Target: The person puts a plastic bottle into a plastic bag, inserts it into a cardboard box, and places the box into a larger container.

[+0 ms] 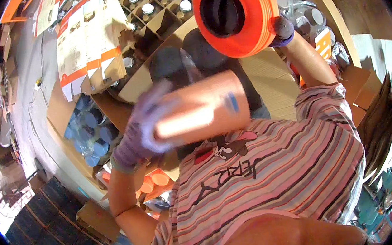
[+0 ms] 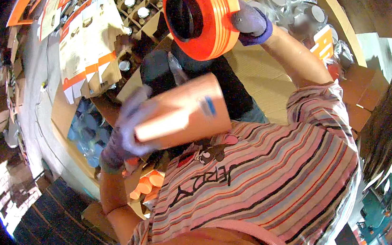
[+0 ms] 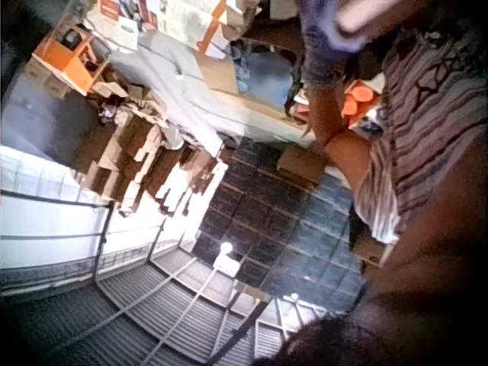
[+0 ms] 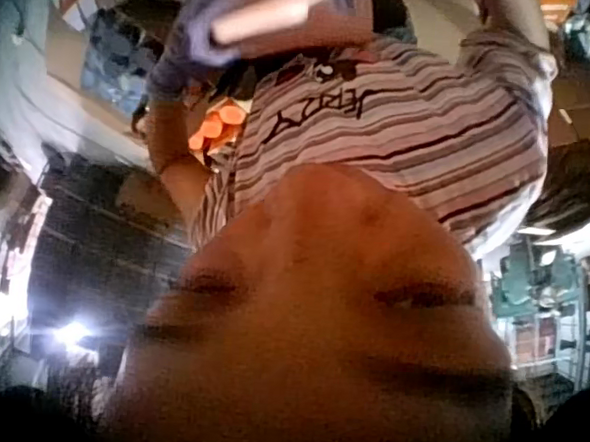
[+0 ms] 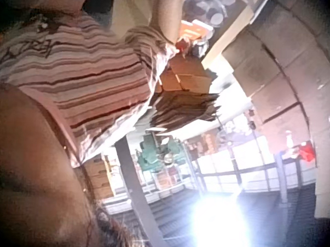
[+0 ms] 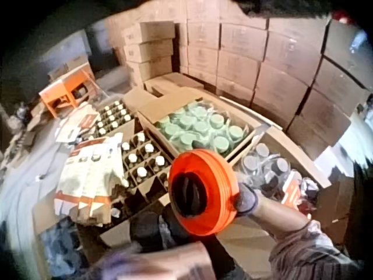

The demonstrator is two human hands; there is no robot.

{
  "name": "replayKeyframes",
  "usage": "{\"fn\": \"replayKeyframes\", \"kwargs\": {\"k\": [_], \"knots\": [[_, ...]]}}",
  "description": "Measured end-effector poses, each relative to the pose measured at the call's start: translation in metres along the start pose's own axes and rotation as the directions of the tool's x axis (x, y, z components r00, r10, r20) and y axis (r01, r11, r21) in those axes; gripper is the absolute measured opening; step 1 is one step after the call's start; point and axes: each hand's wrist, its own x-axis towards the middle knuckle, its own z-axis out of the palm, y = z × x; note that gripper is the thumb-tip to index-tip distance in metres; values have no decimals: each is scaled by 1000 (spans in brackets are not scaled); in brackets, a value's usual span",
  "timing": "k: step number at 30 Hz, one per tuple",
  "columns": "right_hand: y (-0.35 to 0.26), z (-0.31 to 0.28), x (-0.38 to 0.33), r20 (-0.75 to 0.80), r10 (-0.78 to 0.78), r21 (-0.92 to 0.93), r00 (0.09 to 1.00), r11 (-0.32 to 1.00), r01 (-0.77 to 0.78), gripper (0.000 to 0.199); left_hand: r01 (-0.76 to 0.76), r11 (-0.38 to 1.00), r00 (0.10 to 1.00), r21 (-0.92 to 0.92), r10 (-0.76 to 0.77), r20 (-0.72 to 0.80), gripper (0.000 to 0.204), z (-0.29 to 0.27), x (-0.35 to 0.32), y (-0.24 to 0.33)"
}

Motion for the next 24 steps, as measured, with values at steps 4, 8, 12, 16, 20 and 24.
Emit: {"fn": "replayKeyframes", "kwargs": {"k": [4, 8, 12, 16, 20, 24], "knots": [[9, 21, 12, 132, -100, 115, 986, 990, 85, 126, -71, 732, 984, -678, 161, 71, 79, -1, 10, -13], [15, 40, 30, 286, -337, -240, 897, 882, 407, 147, -454, 739, 815, -497, 119, -567, 75, 36, 67, 0], [34, 28, 32, 154, -223, 33, 962, 975, 221, 144, -511, 654, 773, -558, 65, -631, 58, 14, 75, 6], [46, 38, 30, 184, -256, 103, 949, 965, 240, 147, -558, 601, 667, -572, -85, -740, 47, 27, 89, 7], [30, 31, 29, 215, -282, 222, 935, 947, 234, 145, -186, 864, 769, -468, -169, -617, 29, 30, 73, -8], [43, 41, 34, 131, -250, 161, 959, 960, 228, 137, -285, 873, 686, -396, -103, -721, 27, 22, 83, -13]]}}
